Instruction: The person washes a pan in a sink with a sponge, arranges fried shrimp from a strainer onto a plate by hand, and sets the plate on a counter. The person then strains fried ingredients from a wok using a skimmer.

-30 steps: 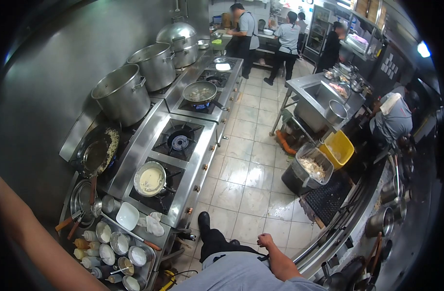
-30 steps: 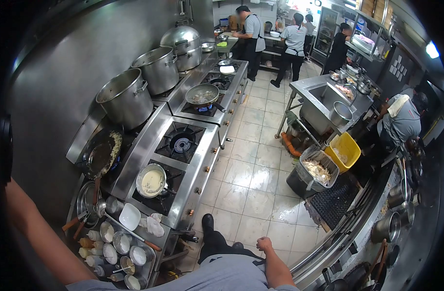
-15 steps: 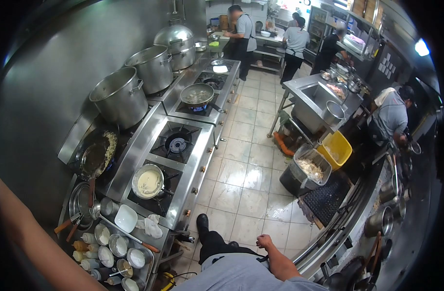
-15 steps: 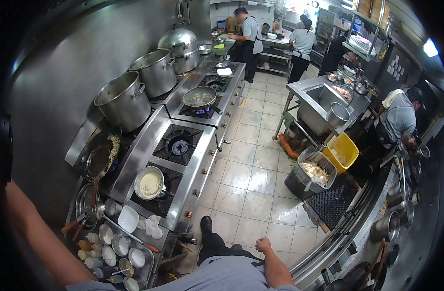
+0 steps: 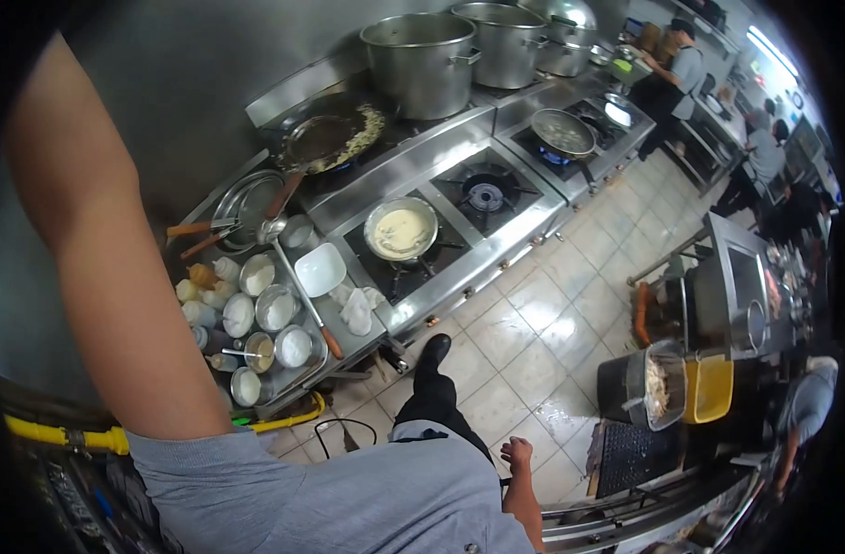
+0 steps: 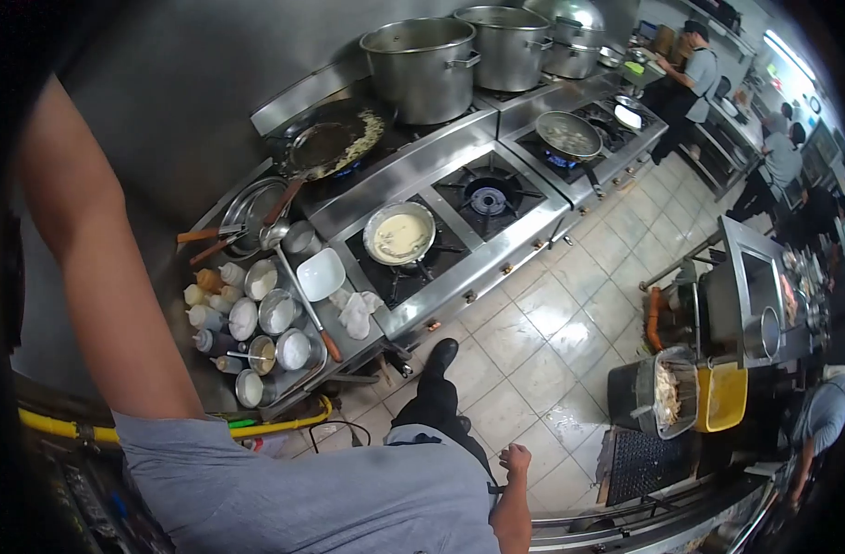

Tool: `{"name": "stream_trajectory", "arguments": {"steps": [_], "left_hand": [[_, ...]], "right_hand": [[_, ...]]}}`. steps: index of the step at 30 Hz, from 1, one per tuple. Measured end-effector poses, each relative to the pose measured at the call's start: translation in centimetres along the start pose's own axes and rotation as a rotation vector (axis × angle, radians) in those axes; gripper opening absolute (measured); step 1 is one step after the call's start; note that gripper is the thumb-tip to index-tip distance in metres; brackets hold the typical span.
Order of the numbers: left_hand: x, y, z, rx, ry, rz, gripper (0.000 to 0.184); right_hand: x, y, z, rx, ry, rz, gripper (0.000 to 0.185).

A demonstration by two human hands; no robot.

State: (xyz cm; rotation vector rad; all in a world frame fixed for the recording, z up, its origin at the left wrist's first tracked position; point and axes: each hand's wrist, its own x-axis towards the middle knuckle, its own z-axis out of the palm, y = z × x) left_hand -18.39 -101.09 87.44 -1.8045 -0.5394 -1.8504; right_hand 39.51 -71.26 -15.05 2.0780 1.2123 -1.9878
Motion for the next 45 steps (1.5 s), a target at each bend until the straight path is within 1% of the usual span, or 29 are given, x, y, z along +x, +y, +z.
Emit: {"name": "stream_trajectory", "arguments": {"steps": [6,10,17,21,23,24,25,26,27,28,29,30,31,32,34,35,36,37,38,40,41,42,44,45], "left_hand": [[-2.4,-3.9,1.0,-0.105,-0.028,-0.094,0.056],[-4.6,-5.0,1.2,-0.165,-0.038,-0.138,0.062],[-11.3,-7.4,2.4,-0.304,-0.038,-0.207,0.073],[-16.7,-10.5,5.2,-0.444,-0.042,-0.251,0.08],[-19.9,-13.6,9.2,-0.565,-0.037,-0.27,0.084],[-25.8,-15.5,11.5,-0.574,0.186,-0.551,0.045],[-34.7,-17.2,14.4,-0.564,0.396,-0.841,0.019],[-43.3,-18.1,17.6,-0.601,0.38,-0.852,0.019],[-52.1,-18.1,20.5,-0.665,0.196,-1.263,0.026],[-61.0,-17.1,23.2,-0.701,-0.023,-1.666,0.037],[-70.2,-15.6,24.2,-0.522,-0.148,-1.989,0.027],[-75.7,-12.7,25.1,-0.421,-0.147,-2.36,0.02],[-81.9,-9.3,24.3,-0.66,-0.202,-2.286,0.025],[-82.8,-5.8,25.6,-0.431,-0.04,-2.466,0.029],[-83.9,-1.8,26.2,-0.411,0.126,-2.548,0.032],[-83.8,-0.8,26.5,-0.412,0.125,-2.573,0.032],[-83.4,-0.4,26.8,-0.374,0.112,-2.553,0.031],[-83.4,-0.7,27.1,-0.335,0.103,-2.524,0.03],[-83.8,-1.1,27.1,-0.329,0.118,-2.529,0.03],[-85.3,-2.8,27.1,-0.217,0.356,-2.446,0.029],[-86.1,-3.7,27.4,-0.214,0.364,-2.454,0.029],[-87.1,-4.8,27.8,-0.193,0.358,-2.458,0.03],[-89.8,-6.9,29.1,-0.181,0.35,-2.468,0.03],[-91.6,-7.7,29.7,-0.103,0.144,-2.51,0.031]], "right_hand": [[-0.1,0.7,-0.1,0.043,-0.018,-0.031,0.026],[0.0,0.8,0.2,0.026,-0.034,-0.033,0.026],[-0.4,0.6,-0.6,0.057,-0.019,-0.016,0.027],[-0.7,0.4,-2.0,0.037,-0.018,-0.015,0.028],[-1.3,0.3,-2.9,0.029,-0.003,-0.035,0.028],[-1.4,0.2,-3.3,0.027,0.003,-0.039,0.028],[-1.5,0.1,-3.8,0.063,0.027,-0.032,0.028],[-1.4,0.2,-4.2,0.07,0.036,-0.039,0.028],[-1.3,0.3,-4.4,0.075,0.04,-0.043,0.027],[-1.1,0.6,-4.7,0.113,0.053,-0.035,0.027],[-1.4,0.8,-5.0,0.131,0.057,-0.035,0.026],[-1.6,0.6,-5.4,0.15,0.067,-0.041,0.026],[-1.5,0.4,-5.9,0.182,0.09,-0.038,0.026],[-1.5,0.8,-6.4,0.156,0.102,-0.014,0.025],[-1.1,1.7,-7.1,0.133,0.116,0.037,0.023],[-0.4,2.3,-7.8,0.118,0.091,0.127,0.021],[1.1,2.6,-8.5,0.097,0.063,0.208,0.02],[5.1,4.3,-9.4,0.197,-0.009,0.279,0.015],[9.1,6.7,-10.3,0.187,-0.013,0.284,0.015],[17.9,6.8,-9.5,-0.41,-0.089,-0.21,0.015],[14.6,0.6,-9.5,-0.416,-0.093,-0.203,0.015],[9.9,-7.8,-7.5,-0.016,0.03,0.016,0.017],[11.4,-14.1,-6.3,0.007,-0.033,-0.076,0.021],[11.8,-16.8,-5.8,0.009,-0.026,-0.068,0.021]]}}
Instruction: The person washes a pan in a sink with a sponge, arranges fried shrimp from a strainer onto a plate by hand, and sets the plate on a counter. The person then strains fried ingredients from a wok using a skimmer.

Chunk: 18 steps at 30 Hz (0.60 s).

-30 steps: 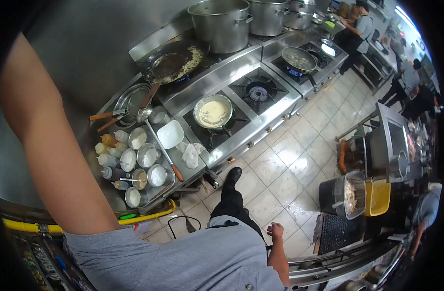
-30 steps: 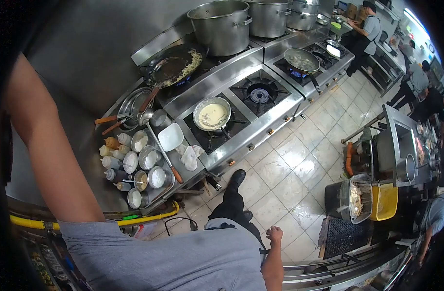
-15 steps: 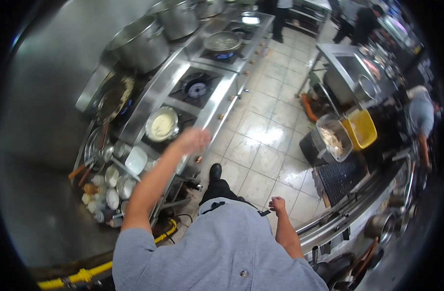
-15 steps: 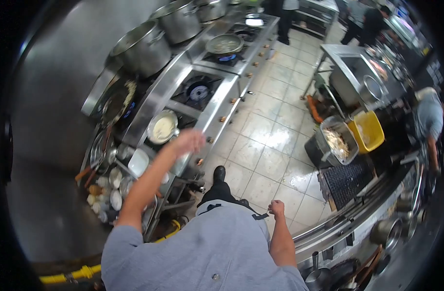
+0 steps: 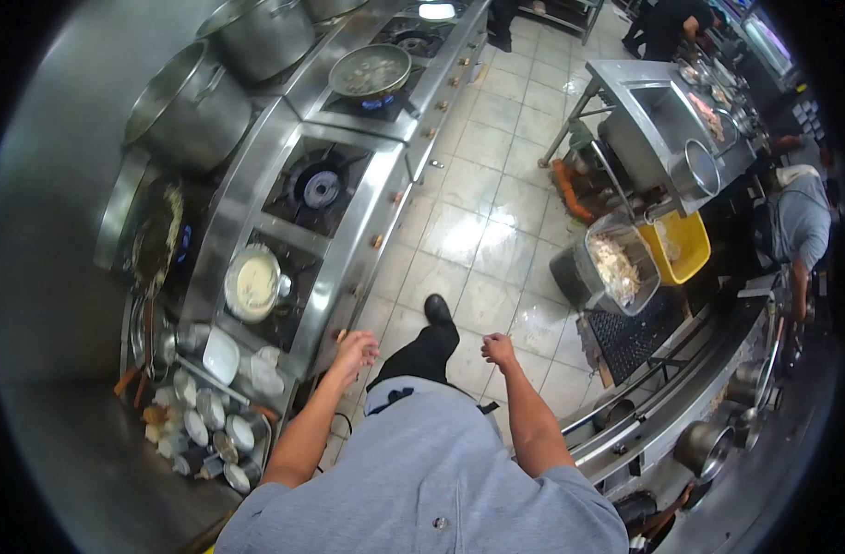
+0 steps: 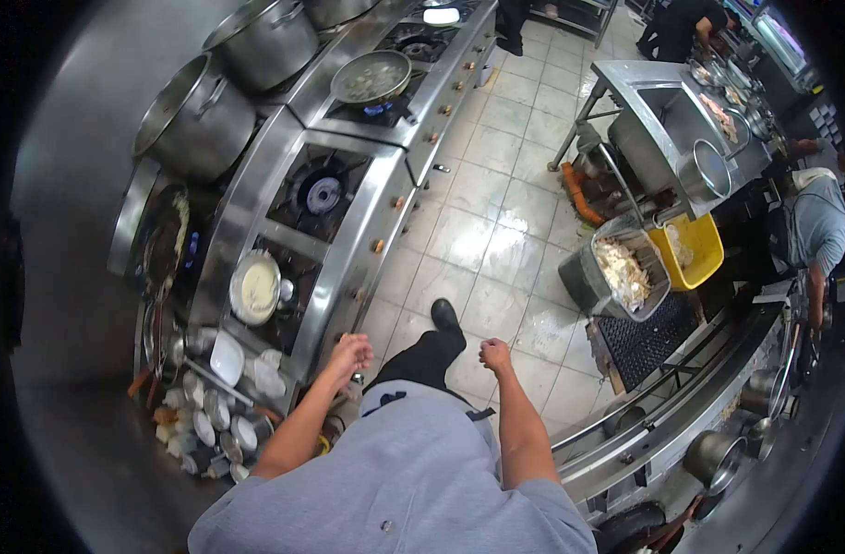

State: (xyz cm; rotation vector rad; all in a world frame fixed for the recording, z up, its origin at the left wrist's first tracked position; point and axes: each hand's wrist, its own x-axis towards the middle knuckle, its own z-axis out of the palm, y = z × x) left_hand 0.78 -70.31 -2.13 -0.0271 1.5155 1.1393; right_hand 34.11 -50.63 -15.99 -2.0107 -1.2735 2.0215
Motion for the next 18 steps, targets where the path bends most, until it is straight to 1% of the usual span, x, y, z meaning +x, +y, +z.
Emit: {"name": "stream_trajectory", "arguments": {"steps": [1,2,4,5,7,8,10,11,12,13,14,15,16,18], "left_hand": [[2.8,0.2,0.5,0.172,0.003,-0.017,0.031],[5.9,-0.6,0.5,0.181,-0.006,-0.029,0.031],[10.8,-1.9,-0.2,0.708,0.019,-0.233,0.036],[11.6,0.0,0.6,0.716,0.01,-0.237,0.036],[13.5,3.2,2.7,1.555,-0.165,-0.092,0.042],[16.5,3.9,3.5,1.568,-0.254,-0.018,0.047],[17.8,9.3,8.2,1.178,-0.154,0.184,0.045],[18.6,12.0,10.4,1.022,-0.16,0.227,0.042],[19.3,14.6,12.4,0.868,-0.162,0.269,0.038],[19.3,17.0,14.3,0.868,-0.144,0.262,0.038],[19.3,19.4,16.2,0.736,-0.141,0.266,0.035],[19.6,21.5,17.4,0.602,-0.135,0.271,0.032],[20.2,22.6,17.8,0.597,-0.114,0.263,0.032],[21.7,22.5,18.3,0.493,-0.114,0.277,0.03]], "right_hand": [[1.0,-3.2,0.5,-0.009,-0.013,-0.071,0.021],[1.8,-5.2,0.4,-0.019,-0.029,-0.129,0.022],[3.2,-8.7,-0.2,-0.049,-0.035,-0.092,0.022],[4.4,-10.2,-0.6,-0.086,-0.044,-0.086,0.022],[6.6,-13.1,-2.5,-0.104,-0.026,-0.089,0.022],[7.6,-14.3,-3.5,-0.125,-0.021,-0.095,0.022],[10.1,-16.7,-6.0,-0.127,0.0,-0.075,0.022],[11.6,-17.7,-7.1,-0.12,0.024,-0.048,0.022],[13.8,-18.4,-8.2,-0.183,0.04,-0.009,0.023],[16.2,-19.2,-9.3,-0.247,0.055,0.029,0.023],[18.2,-20.4,-10.0,-0.244,0.104,0.036,0.029],[20.2,-22.0,-10.3,-0.254,0.084,0.035,0.029],[22.3,-23.9,-10.5,-0.29,0.115,-0.07,0.035],[27.0,-27.8,-9.7,-0.371,0.159,-0.29,0.051]]}}
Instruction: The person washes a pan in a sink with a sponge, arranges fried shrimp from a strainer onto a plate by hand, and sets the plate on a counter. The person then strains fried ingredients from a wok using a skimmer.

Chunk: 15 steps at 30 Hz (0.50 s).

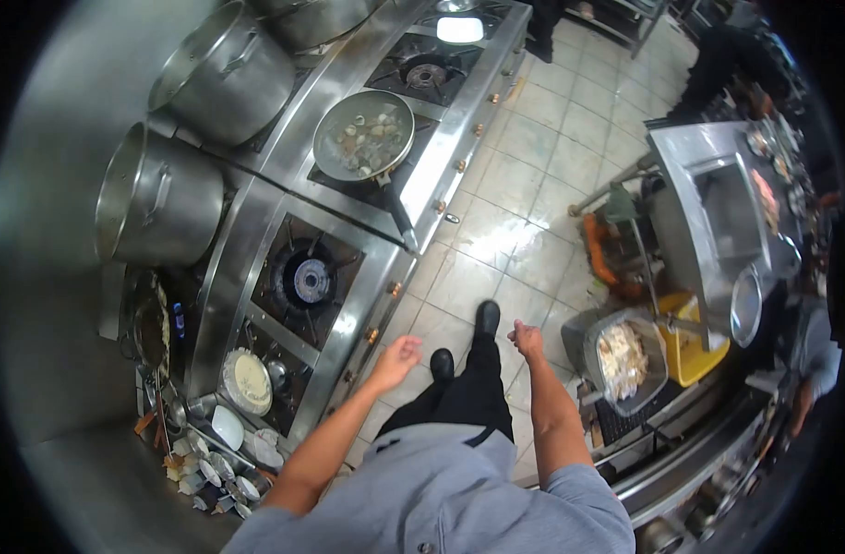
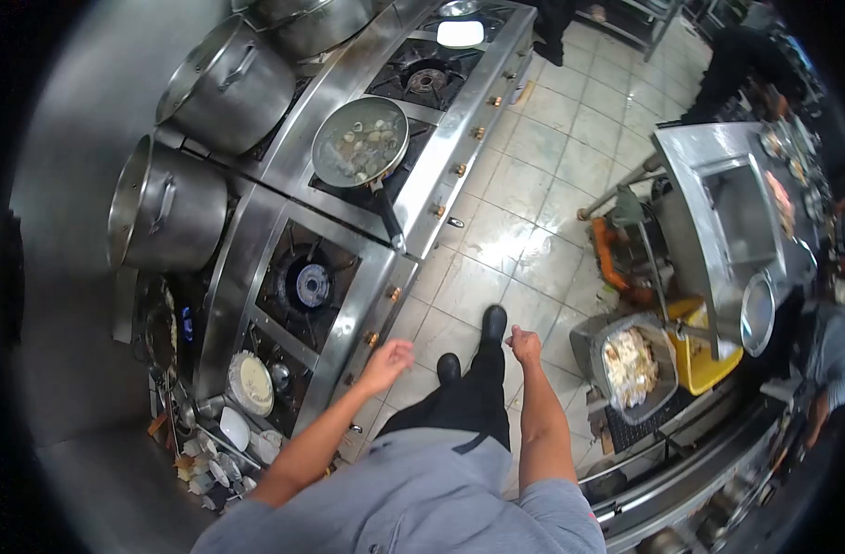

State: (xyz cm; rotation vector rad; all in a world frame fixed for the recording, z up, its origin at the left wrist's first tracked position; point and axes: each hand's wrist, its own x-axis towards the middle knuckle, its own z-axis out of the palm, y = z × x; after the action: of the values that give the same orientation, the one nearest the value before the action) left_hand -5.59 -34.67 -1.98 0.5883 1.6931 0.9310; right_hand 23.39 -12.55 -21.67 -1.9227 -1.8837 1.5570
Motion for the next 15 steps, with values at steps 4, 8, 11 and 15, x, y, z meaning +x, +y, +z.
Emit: {"name": "stream_trajectory", "arguments": {"steps": [4,8,11,15], "left_hand": [[-1.2,-9.8,1.0,-0.179,0.209,-0.215,0.03],[-11.2,-17.0,2.1,-0.038,0.471,-0.702,0.03],[-19.3,-17.8,4.7,-0.264,0.458,-1.081,0.025],[-24.2,-16.9,12.3,-0.758,0.474,-1.034,0.06]], "right_hand": [[15.1,-1.9,5.5,-0.154,-0.215,-0.214,0.045],[28.0,-3.9,13.0,-0.452,-0.271,-0.317,0.037],[35.2,-7.2,18.9,-0.43,-0.246,-0.424,0.052],[40.8,-16.0,24.9,-0.266,-0.466,-0.743,0.053]]}}
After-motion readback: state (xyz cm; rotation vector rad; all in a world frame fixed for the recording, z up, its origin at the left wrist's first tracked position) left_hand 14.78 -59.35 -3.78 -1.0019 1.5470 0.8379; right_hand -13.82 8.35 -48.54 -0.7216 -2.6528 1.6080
